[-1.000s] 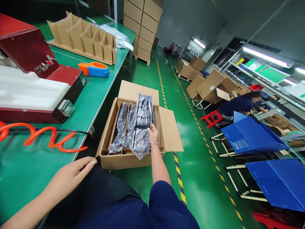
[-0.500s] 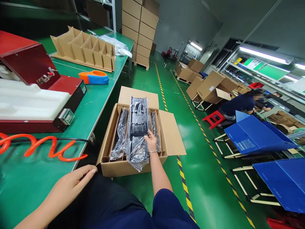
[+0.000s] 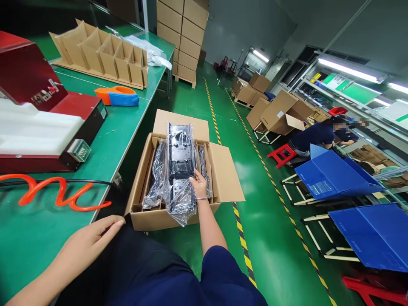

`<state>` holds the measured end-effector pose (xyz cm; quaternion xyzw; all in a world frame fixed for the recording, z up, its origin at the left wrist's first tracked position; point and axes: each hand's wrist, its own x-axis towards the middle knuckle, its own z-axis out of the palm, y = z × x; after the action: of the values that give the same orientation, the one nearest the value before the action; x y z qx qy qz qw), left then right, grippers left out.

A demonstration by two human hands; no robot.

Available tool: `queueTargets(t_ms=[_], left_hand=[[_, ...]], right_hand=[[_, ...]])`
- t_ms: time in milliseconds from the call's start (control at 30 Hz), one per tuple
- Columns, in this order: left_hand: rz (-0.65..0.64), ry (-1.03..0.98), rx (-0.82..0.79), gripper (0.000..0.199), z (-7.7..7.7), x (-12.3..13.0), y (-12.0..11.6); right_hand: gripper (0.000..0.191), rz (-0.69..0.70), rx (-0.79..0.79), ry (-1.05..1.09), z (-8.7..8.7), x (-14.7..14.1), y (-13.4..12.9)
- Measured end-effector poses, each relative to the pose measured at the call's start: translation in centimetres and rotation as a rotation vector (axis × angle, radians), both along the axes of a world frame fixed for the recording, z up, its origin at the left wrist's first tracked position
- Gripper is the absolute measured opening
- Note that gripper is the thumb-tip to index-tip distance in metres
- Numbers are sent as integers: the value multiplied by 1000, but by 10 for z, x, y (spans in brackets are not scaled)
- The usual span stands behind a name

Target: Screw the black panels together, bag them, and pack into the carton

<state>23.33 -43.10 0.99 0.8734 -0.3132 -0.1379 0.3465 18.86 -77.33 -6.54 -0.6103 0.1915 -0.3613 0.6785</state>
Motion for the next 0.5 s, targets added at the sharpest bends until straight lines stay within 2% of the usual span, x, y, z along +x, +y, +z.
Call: queueTargets(t_ms=[133,333,500], left_hand=[[11,22,33,51,1,-1,-1],[18,23,62,53,-1,0,0],[9,5,67,52,-6,1,1]], right_hand=[[57,4,3,-2,2,0,2],[72,22,31,3,1,0,-1],[76,74,9,19,2,-3,-5]])
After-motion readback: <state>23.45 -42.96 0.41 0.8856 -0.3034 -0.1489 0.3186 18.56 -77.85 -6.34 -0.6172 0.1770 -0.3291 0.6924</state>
